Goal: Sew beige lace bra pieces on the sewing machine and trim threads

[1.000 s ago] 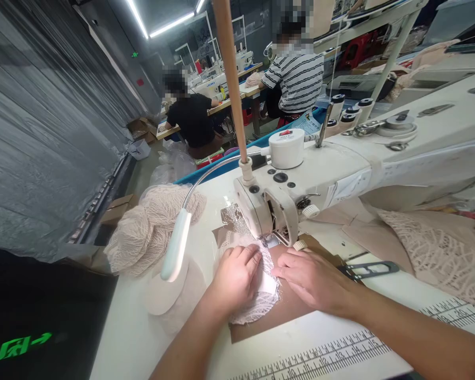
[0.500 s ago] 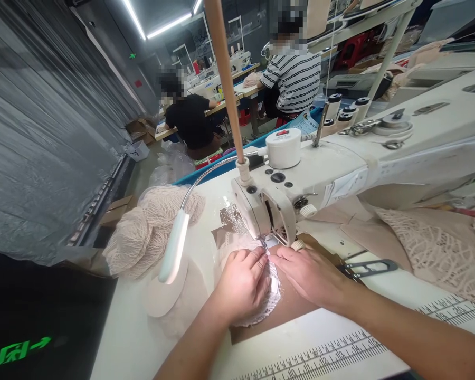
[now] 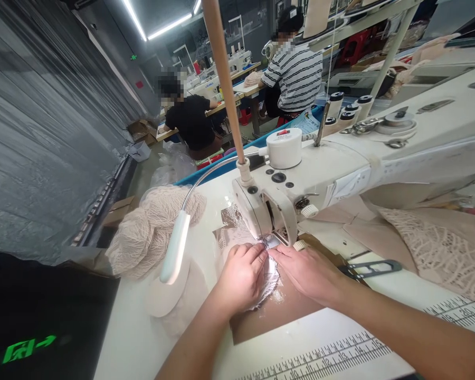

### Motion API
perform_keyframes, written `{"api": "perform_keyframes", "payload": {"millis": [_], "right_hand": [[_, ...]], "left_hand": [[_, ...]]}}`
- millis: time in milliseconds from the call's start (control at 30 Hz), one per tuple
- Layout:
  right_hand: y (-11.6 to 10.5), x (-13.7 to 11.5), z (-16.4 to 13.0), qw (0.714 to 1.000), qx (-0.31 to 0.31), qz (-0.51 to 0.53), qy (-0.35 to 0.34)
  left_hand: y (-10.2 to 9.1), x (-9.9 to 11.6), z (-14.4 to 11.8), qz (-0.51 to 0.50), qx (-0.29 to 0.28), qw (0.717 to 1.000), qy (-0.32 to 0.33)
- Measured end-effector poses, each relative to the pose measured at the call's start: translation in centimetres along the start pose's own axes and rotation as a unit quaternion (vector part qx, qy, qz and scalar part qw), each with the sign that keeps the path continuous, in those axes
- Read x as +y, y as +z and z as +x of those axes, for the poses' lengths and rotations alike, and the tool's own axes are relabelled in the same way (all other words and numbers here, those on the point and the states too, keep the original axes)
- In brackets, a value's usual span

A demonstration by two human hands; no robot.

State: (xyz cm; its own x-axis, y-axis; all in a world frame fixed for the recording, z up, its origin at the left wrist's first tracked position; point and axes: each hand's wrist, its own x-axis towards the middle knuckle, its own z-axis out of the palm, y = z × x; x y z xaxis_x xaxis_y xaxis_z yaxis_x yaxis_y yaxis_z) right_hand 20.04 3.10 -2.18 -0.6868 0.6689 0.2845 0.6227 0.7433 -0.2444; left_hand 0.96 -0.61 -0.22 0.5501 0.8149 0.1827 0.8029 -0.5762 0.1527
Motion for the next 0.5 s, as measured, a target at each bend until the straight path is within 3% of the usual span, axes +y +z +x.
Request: {"api": "perform_keyframes", "payload": {"millis": [500], "right_hand": [[-0.20,0.57,-0.11,0.999,-0.026,0.045,-0.002]], "left_hand": [[-0.04,-1.03,0.26,-0.011,0.014,1.000,-0.017]]}}
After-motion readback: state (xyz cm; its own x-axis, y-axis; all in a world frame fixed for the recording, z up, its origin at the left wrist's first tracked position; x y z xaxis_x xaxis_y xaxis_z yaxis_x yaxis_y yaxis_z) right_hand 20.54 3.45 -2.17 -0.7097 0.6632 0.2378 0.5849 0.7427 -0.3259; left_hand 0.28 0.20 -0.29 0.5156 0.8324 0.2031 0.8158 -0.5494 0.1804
